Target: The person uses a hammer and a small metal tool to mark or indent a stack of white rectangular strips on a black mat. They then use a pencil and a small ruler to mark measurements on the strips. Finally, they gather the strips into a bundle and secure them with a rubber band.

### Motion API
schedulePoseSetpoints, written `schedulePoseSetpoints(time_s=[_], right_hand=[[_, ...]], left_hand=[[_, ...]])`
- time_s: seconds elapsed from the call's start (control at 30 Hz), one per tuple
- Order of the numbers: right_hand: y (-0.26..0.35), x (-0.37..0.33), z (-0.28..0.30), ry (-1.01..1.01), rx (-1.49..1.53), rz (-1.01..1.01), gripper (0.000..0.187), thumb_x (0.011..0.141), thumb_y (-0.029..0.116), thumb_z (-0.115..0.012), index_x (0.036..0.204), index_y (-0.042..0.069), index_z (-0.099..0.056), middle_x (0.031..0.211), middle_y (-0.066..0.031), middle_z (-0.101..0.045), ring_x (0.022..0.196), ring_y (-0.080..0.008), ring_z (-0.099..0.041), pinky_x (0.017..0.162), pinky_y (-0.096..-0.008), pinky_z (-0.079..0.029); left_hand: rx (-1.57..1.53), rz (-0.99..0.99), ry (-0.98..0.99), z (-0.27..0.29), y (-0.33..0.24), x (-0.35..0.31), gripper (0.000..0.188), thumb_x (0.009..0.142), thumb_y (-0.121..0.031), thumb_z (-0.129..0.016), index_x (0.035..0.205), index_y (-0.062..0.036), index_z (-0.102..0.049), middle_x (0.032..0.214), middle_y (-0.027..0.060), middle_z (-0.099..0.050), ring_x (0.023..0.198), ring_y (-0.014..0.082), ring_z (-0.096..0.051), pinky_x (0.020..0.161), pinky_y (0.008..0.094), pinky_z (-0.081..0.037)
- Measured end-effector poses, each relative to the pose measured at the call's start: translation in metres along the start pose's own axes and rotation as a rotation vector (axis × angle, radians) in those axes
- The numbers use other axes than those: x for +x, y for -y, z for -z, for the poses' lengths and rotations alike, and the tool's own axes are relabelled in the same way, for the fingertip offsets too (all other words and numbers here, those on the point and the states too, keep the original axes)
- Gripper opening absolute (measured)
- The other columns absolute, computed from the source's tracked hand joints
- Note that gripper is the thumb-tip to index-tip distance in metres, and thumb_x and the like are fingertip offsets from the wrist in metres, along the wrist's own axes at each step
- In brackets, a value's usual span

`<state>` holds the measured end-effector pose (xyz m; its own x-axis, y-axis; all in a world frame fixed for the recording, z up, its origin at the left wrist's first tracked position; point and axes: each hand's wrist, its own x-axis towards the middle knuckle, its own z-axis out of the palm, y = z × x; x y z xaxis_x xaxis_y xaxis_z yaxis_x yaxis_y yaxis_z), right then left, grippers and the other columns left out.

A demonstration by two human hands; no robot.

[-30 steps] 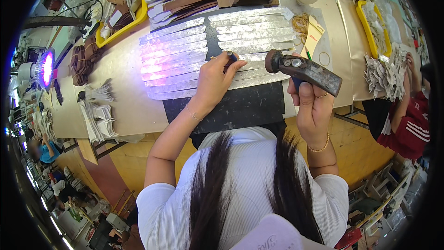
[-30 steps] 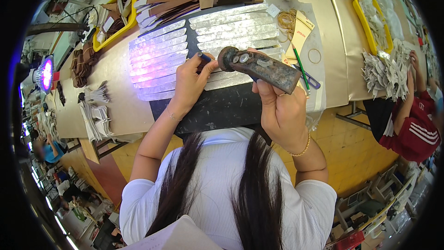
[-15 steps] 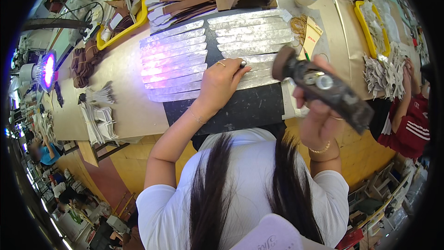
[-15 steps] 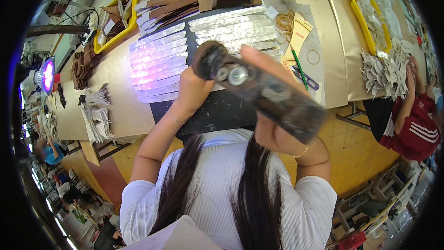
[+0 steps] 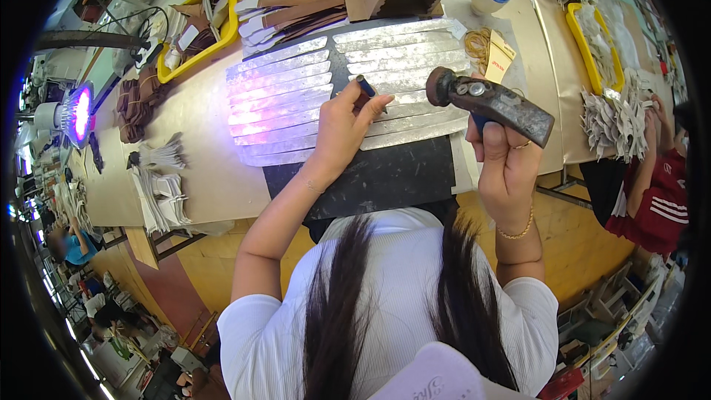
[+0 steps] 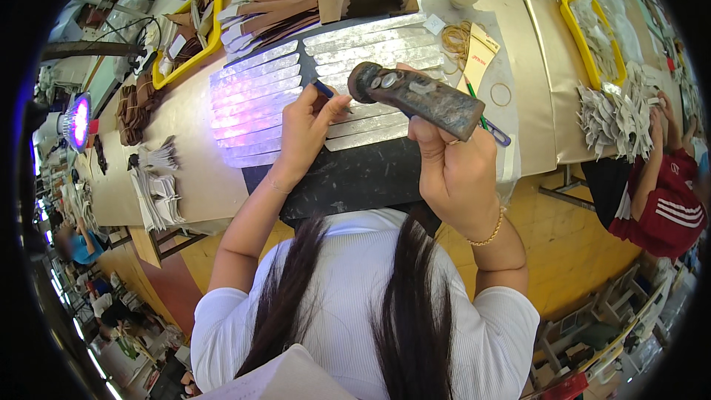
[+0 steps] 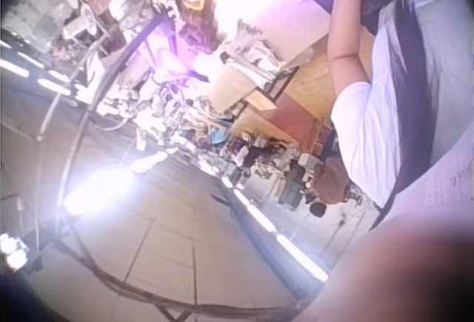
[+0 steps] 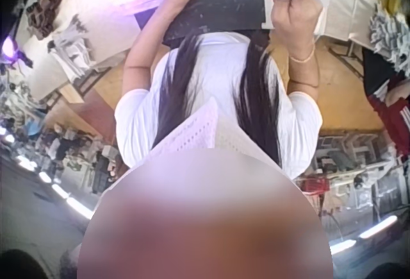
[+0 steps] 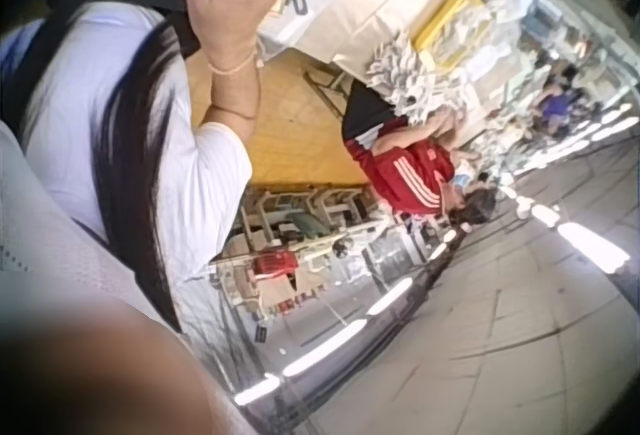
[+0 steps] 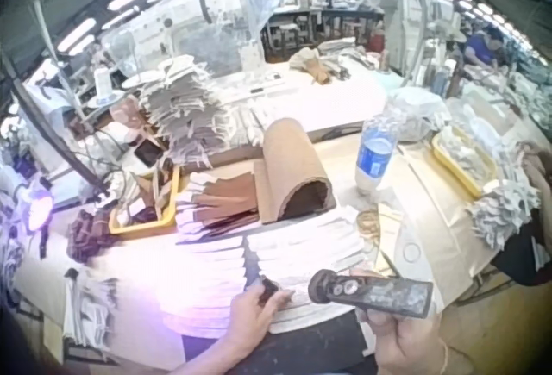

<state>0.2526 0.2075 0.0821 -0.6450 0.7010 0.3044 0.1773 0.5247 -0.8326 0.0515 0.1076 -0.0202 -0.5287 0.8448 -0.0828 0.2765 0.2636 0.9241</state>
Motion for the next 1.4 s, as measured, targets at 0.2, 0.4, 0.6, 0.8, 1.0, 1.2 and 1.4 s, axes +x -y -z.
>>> schedulePoseSetpoints(time_s=[0.2, 0.4, 0.6, 0.8, 1.0, 1.2, 1.4], right_hand=[[0.001, 0.000, -0.001, -0.001, 0.043, -0.022, 0.013, 0.101, 0.008, -0.060, 0.107, -0.002, -0.066, 0.081, -0.0127, -0.068, 0.064, -0.0255, -0.062, 0.060, -0.0353, -0.049], [-0.001, -0.003, -0.001, 0.017, 0.014, -0.032, 0.014, 0.100, 0.007, -0.060, 0.109, -0.002, -0.066, 0.079, -0.0125, -0.067, 0.064, -0.0264, -0.062, 0.060, -0.0355, -0.048], [-0.006, -0.005, -0.002, 0.029, 0.032, 0.003, 0.025, 0.106, 0.012, -0.051, 0.122, -0.004, -0.062, 0.079, -0.0056, -0.059, 0.062, -0.0126, -0.048, 0.056, -0.0257, -0.040], [-0.002, -0.002, -0.002, 0.002, -0.009, -0.012, 0.014, 0.101, 0.008, -0.060, 0.108, -0.002, -0.066, 0.079, -0.0123, -0.067, 0.062, -0.0236, -0.061, 0.058, -0.0341, -0.047], [0.025, 0.002, 0.002, -0.121, 0.565, -0.089, 0.038, 0.099, 0.019, -0.064, 0.129, -0.004, -0.059, 0.106, -0.0140, -0.069, 0.083, -0.0199, -0.066, 0.069, -0.0291, -0.050], [0.001, 0.024, -0.009, 0.284, -0.212, 0.018, 0.017, 0.098, 0.008, -0.059, 0.111, -0.001, -0.065, 0.092, -0.0167, -0.069, 0.073, -0.0363, -0.066, 0.066, -0.0391, -0.053], [0.012, 0.016, -0.001, 0.002, 0.204, -0.064, 0.028, 0.108, 0.019, -0.046, 0.118, -0.003, -0.060, 0.083, -0.0068, -0.060, 0.063, -0.0109, -0.047, 0.057, -0.0243, -0.038]], left_hand=[[0.054, -0.164, -0.095, -0.002, 0.001, 0.012, 0.032, 0.089, -0.027, -0.078, 0.085, 0.0023, -0.066, 0.072, 0.0166, -0.067, 0.063, 0.0295, -0.064, 0.061, 0.0371, -0.049], [0.088, -0.156, -0.079, -0.003, 0.002, 0.013, 0.031, 0.088, -0.026, -0.078, 0.083, 0.0017, -0.065, 0.073, 0.0175, -0.067, 0.064, 0.0308, -0.063, 0.061, 0.0392, -0.049], [0.146, -0.212, -0.099, -0.006, 0.005, 0.013, 0.033, 0.088, -0.027, -0.079, 0.082, 0.0014, -0.064, 0.071, 0.0170, -0.065, 0.063, 0.0325, -0.063, 0.059, 0.0388, -0.048], [0.279, -0.343, -0.094, -0.007, 0.003, 0.012, 0.029, 0.086, -0.025, -0.079, 0.083, -0.0009, -0.063, 0.072, 0.0144, -0.064, 0.066, 0.0325, -0.064, 0.060, 0.0393, -0.050], [0.423, -0.547, -0.055, -0.007, -0.005, 0.009, 0.023, 0.085, -0.021, -0.078, 0.090, -0.0042, -0.064, 0.078, 0.0117, -0.065, 0.073, 0.0321, -0.066, 0.064, 0.0405, -0.052], [0.414, -0.478, -0.014, -0.005, -0.008, 0.007, 0.016, 0.088, -0.014, -0.073, 0.095, -0.0039, -0.063, 0.078, 0.0126, -0.064, 0.075, 0.0347, -0.066, 0.066, 0.0414, -0.052], [0.057, -0.071, -0.042, -0.005, 0.008, 0.019, 0.024, 0.094, -0.022, -0.072, 0.098, 0.0000, -0.063, 0.079, 0.0149, -0.071, 0.071, 0.0274, -0.072, 0.064, 0.0352, -0.055]])
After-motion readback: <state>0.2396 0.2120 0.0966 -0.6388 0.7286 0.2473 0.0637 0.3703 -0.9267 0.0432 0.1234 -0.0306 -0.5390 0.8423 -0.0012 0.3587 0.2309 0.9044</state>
